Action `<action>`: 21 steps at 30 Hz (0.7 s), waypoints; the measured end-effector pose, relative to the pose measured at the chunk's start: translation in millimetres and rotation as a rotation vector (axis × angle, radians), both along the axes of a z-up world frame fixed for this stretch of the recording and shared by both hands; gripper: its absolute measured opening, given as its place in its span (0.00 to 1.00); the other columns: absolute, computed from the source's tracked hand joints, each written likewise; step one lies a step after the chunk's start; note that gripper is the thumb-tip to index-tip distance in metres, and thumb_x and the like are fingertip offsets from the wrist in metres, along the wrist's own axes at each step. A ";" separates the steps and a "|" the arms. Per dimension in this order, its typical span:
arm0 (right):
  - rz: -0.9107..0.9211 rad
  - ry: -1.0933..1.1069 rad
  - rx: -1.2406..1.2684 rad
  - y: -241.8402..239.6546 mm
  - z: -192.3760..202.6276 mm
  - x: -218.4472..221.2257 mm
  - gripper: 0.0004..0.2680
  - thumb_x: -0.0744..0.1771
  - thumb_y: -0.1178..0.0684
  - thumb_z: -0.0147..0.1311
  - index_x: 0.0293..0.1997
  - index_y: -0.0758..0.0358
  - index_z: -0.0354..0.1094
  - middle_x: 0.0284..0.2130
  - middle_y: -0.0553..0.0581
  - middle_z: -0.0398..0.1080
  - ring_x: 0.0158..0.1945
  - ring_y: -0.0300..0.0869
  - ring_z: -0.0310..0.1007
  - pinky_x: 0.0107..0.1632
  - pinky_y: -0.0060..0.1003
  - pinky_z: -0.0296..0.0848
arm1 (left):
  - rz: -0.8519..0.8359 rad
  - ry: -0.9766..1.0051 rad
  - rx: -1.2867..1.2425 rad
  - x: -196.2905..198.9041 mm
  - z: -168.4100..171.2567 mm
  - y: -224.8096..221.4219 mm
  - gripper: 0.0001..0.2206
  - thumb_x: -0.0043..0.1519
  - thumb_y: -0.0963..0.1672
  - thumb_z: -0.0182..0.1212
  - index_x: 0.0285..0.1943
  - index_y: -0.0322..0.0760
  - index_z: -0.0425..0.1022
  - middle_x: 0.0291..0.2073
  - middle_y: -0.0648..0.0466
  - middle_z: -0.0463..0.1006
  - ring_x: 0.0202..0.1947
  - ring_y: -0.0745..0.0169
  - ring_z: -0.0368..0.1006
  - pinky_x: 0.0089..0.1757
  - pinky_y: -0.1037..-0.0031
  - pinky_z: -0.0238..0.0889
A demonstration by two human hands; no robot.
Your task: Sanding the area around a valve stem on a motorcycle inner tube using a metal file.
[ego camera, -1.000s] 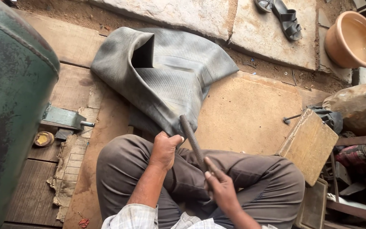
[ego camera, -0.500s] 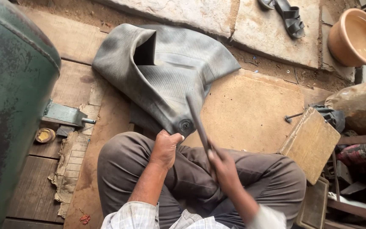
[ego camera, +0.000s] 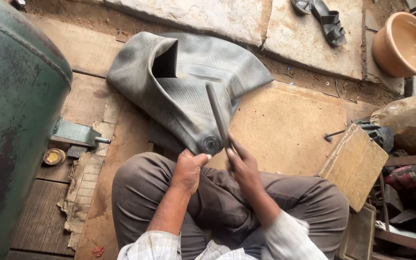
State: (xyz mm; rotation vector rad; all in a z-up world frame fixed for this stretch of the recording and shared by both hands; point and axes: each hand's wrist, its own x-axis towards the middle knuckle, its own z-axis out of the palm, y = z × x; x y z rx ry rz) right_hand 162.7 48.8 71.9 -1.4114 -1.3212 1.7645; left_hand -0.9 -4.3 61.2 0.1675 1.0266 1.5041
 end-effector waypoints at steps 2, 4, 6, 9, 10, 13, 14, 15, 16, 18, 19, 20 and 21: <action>0.087 0.031 0.059 -6.8 -16.0 35.5 0.20 0.70 0.54 0.50 0.73 0.62 0.60 0.18 0.45 0.58 0.17 0.29 0.54 0.20 0.25 0.53 | 0.005 -0.007 -0.051 -0.7 9.3 2.8 0.09 0.53 0.35 0.59 0.41 0.32 0.79 0.35 0.58 0.81 0.37 0.71 0.74 0.45 0.76 0.66; 0.098 -0.061 -0.001 -28.1 -10.8 62.4 0.20 0.69 0.54 0.50 0.72 0.61 0.61 0.18 0.46 0.60 0.16 0.31 0.54 0.19 0.26 0.54 | 0.012 -0.001 -0.031 1.3 -13.8 2.2 0.08 0.54 0.35 0.59 0.40 0.28 0.79 0.34 0.57 0.80 0.36 0.68 0.73 0.44 0.74 0.66; 0.115 -0.146 -0.053 -40.5 -12.4 77.6 0.20 0.68 0.54 0.51 0.71 0.60 0.61 0.17 0.47 0.62 0.15 0.32 0.55 0.19 0.28 0.55 | 0.026 0.010 -0.004 1.6 -21.1 2.9 0.07 0.55 0.35 0.59 0.39 0.25 0.79 0.33 0.55 0.79 0.34 0.66 0.72 0.42 0.72 0.65; 0.097 -0.150 -0.174 -40.1 -22.2 65.3 0.21 0.67 0.54 0.51 0.71 0.55 0.61 0.16 0.50 0.65 0.14 0.34 0.56 0.19 0.30 0.57 | 0.046 -0.023 -0.028 0.4 -26.1 3.9 0.08 0.53 0.35 0.58 0.38 0.27 0.80 0.31 0.58 0.79 0.33 0.69 0.72 0.41 0.74 0.65; 0.117 -0.068 -0.112 -36.5 -22.1 49.7 0.21 0.68 0.54 0.50 0.72 0.55 0.60 0.18 0.47 0.62 0.17 0.32 0.56 0.21 0.28 0.57 | 0.040 0.030 -0.008 0.6 -39.1 3.4 0.04 0.54 0.35 0.60 0.34 0.25 0.79 0.29 0.57 0.77 0.30 0.68 0.71 0.39 0.72 0.64; 0.136 0.027 0.000 -10.5 -11.7 1.7 0.20 0.69 0.54 0.49 0.72 0.55 0.60 0.20 0.44 0.60 0.21 0.29 0.57 0.24 0.26 0.59 | 0.027 0.064 -0.007 -1.0 -24.2 2.1 0.03 0.54 0.35 0.59 0.30 0.24 0.79 0.26 0.56 0.78 0.27 0.68 0.71 0.37 0.72 0.64; 0.135 0.036 0.044 0.9 -6.4 -14.6 0.20 0.69 0.55 0.49 0.72 0.56 0.61 0.21 0.44 0.61 0.22 0.29 0.58 0.25 0.26 0.61 | 0.019 0.043 -0.033 -2.1 -10.3 2.0 0.05 0.53 0.35 0.58 0.29 0.26 0.80 0.26 0.56 0.79 0.27 0.68 0.72 0.37 0.73 0.64; 0.129 0.038 0.050 4.7 -1.2 -17.0 0.20 0.69 0.55 0.49 0.72 0.56 0.61 0.21 0.44 0.61 0.22 0.29 0.58 0.25 0.26 0.61 | 0.013 0.045 -0.027 -0.2 -13.1 0.7 0.05 0.53 0.35 0.58 0.29 0.26 0.80 0.26 0.56 0.79 0.27 0.68 0.72 0.37 0.73 0.64; 0.106 0.028 0.054 9.0 4.1 -20.5 0.20 0.69 0.55 0.49 0.72 0.56 0.61 0.20 0.44 0.61 0.20 0.30 0.55 0.24 0.26 0.58 | 0.015 0.050 -0.011 0.6 -16.1 -0.3 0.05 0.53 0.35 0.57 0.31 0.26 0.80 0.27 0.56 0.79 0.28 0.67 0.73 0.37 0.73 0.65; 0.080 0.022 0.070 12.3 0.9 -8.2 0.20 0.68 0.55 0.50 0.71 0.55 0.62 0.19 0.45 0.61 0.19 0.30 0.52 0.22 0.27 0.55 | 0.014 0.059 0.017 1.6 -15.8 0.6 0.06 0.54 0.35 0.57 0.33 0.25 0.80 0.29 0.55 0.80 0.30 0.66 0.73 0.38 0.72 0.65; 0.085 0.034 0.067 11.5 -8.3 7.8 0.19 0.69 0.55 0.50 0.71 0.57 0.62 0.20 0.44 0.59 0.20 0.29 0.53 0.23 0.26 0.56 | 0.064 0.034 0.028 2.0 -13.1 2.6 0.08 0.52 0.34 0.57 0.37 0.27 0.80 0.32 0.56 0.80 0.33 0.68 0.73 0.40 0.74 0.65; 0.090 0.039 0.058 8.1 -18.3 26.4 0.19 0.69 0.55 0.50 0.71 0.58 0.63 0.21 0.43 0.58 0.21 0.29 0.55 0.24 0.26 0.56 | 0.113 0.002 0.033 5.2 -11.8 1.9 0.11 0.50 0.34 0.57 0.40 0.29 0.79 0.36 0.58 0.80 0.37 0.70 0.74 0.43 0.76 0.65; 0.087 0.038 0.062 1.5 -14.7 43.9 0.19 0.69 0.55 0.50 0.71 0.58 0.63 0.21 0.43 0.58 0.21 0.29 0.55 0.24 0.26 0.56 | 0.110 0.001 0.037 4.5 -12.9 3.1 0.11 0.50 0.34 0.57 0.40 0.29 0.79 0.36 0.58 0.80 0.37 0.70 0.74 0.43 0.76 0.65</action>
